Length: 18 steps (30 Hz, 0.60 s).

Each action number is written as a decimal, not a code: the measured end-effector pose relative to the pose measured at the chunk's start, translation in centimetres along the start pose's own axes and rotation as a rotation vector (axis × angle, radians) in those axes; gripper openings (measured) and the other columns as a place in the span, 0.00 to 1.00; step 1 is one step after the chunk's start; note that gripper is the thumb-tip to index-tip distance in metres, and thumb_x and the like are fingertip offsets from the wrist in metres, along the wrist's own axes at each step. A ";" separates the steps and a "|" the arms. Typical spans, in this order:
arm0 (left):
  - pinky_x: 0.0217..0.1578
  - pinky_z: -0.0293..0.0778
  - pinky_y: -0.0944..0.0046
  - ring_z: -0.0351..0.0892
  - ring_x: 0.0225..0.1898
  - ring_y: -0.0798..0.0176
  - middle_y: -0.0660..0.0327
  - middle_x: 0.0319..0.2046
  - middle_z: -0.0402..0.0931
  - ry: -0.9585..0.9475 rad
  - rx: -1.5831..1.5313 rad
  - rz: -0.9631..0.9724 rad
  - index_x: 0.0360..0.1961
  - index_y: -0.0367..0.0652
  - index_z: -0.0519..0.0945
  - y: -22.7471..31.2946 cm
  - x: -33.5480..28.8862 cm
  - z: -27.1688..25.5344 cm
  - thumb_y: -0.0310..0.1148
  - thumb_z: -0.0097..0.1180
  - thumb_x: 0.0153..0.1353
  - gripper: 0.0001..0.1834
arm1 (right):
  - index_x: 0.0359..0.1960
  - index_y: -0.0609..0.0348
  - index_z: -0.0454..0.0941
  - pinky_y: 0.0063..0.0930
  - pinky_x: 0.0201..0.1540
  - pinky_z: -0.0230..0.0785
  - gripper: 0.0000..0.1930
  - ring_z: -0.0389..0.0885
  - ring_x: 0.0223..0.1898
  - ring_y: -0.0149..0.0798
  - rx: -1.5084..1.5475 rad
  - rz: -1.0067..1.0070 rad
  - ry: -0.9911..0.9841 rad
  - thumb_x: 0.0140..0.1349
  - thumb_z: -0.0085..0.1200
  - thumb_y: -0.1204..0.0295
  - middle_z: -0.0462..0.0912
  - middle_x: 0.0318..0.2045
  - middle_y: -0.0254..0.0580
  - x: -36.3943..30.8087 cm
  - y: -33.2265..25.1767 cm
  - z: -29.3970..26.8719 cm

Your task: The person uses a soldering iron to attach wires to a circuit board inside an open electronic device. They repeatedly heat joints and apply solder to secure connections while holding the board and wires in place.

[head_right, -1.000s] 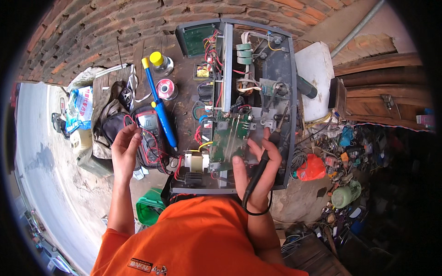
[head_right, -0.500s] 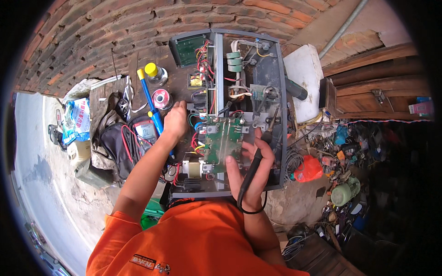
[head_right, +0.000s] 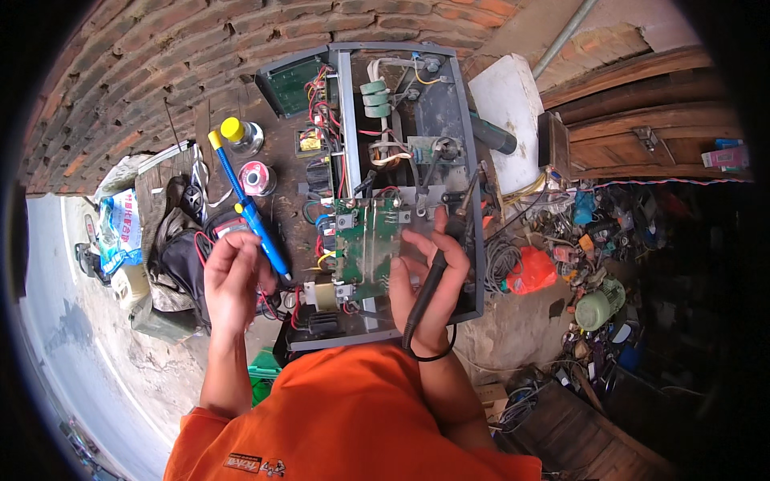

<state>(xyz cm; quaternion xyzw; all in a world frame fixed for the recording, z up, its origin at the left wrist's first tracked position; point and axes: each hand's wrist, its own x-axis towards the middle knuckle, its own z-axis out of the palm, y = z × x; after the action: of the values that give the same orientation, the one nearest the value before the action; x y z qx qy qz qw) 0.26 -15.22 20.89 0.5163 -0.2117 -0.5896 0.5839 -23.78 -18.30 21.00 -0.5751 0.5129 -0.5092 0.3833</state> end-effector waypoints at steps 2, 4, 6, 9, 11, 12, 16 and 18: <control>0.22 0.62 0.78 0.67 0.22 0.80 0.71 0.23 0.72 -0.125 0.014 -0.093 0.42 0.38 0.76 0.9 -1.3 1.8 0.25 0.54 0.66 0.05 | 0.62 0.56 0.53 0.28 0.47 0.73 0.31 0.74 0.54 0.44 0.021 0.009 0.005 0.60 0.53 0.84 0.53 0.70 0.60 0.0 -0.1 0.2; 0.22 0.59 0.78 0.63 0.21 0.82 0.74 0.22 0.70 -0.202 0.232 -0.032 0.42 0.37 0.77 -0.3 -0.7 3.6 0.24 0.59 0.62 0.08 | 0.62 0.56 0.52 0.28 0.48 0.72 0.31 0.74 0.54 0.44 0.010 0.011 -0.012 0.60 0.53 0.84 0.54 0.70 0.60 0.2 -0.2 0.2; 0.28 0.64 0.79 0.68 0.26 0.81 0.70 0.27 0.75 -0.227 0.281 -0.090 0.43 0.34 0.78 -0.7 -0.5 5.0 0.22 0.62 0.60 0.10 | 0.63 0.56 0.52 0.28 0.49 0.71 0.31 0.74 0.53 0.43 0.012 0.019 -0.014 0.60 0.52 0.84 0.54 0.70 0.60 0.4 -0.4 0.0; 0.31 0.69 0.78 0.74 0.29 0.78 0.66 0.30 0.80 -0.168 0.188 -0.048 0.40 0.33 0.79 -1.1 -0.3 6.1 0.22 0.61 0.60 0.08 | 0.62 0.57 0.53 0.27 0.47 0.72 0.31 0.76 0.52 0.42 0.031 0.012 -0.005 0.59 0.52 0.85 0.54 0.69 0.61 0.6 -0.7 -0.2; 0.32 0.70 0.77 0.76 0.30 0.77 0.63 0.32 0.81 -0.153 0.147 -0.039 0.39 0.33 0.79 -0.8 -0.2 6.5 0.21 0.61 0.61 0.06 | 0.60 0.59 0.55 0.23 0.41 0.76 0.29 0.77 0.52 0.41 0.038 -0.029 0.007 0.58 0.52 0.86 0.54 0.69 0.60 0.7 -0.7 -0.2; 0.31 0.70 0.77 0.75 0.30 0.77 0.64 0.31 0.81 -0.165 0.175 -0.043 0.38 0.33 0.79 -0.7 -0.2 6.5 0.21 0.61 0.61 0.06 | 0.60 0.60 0.55 0.23 0.42 0.76 0.29 0.78 0.51 0.41 0.039 -0.045 0.017 0.58 0.52 0.87 0.54 0.69 0.61 0.7 -0.9 -0.3; 0.30 0.68 0.76 0.73 0.29 0.78 0.67 0.28 0.80 -0.160 0.222 -0.065 0.35 0.34 0.80 -0.9 -0.6 4.9 0.24 0.61 0.61 0.04 | 0.59 0.59 0.55 0.24 0.44 0.75 0.29 0.77 0.53 0.43 0.039 -0.080 -0.002 0.58 0.52 0.86 0.53 0.68 0.68 -0.4 -2.6 0.0; 0.30 0.67 0.76 0.71 0.28 0.79 0.68 0.27 0.79 -0.127 0.243 -0.089 0.33 0.35 0.79 -1.2 -0.7 3.9 0.25 0.61 0.61 0.04 | 0.59 0.56 0.54 0.27 0.46 0.75 0.28 0.75 0.55 0.45 0.002 -0.107 -0.085 0.60 0.52 0.85 0.53 0.68 0.70 -1.2 -3.1 0.3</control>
<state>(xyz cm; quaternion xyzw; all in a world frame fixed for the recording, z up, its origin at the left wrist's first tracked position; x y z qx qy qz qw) -3.78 -15.69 21.61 0.5537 -0.2949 -0.6166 0.4757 -22.81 -16.58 23.71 -0.6223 0.4644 -0.5046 0.3775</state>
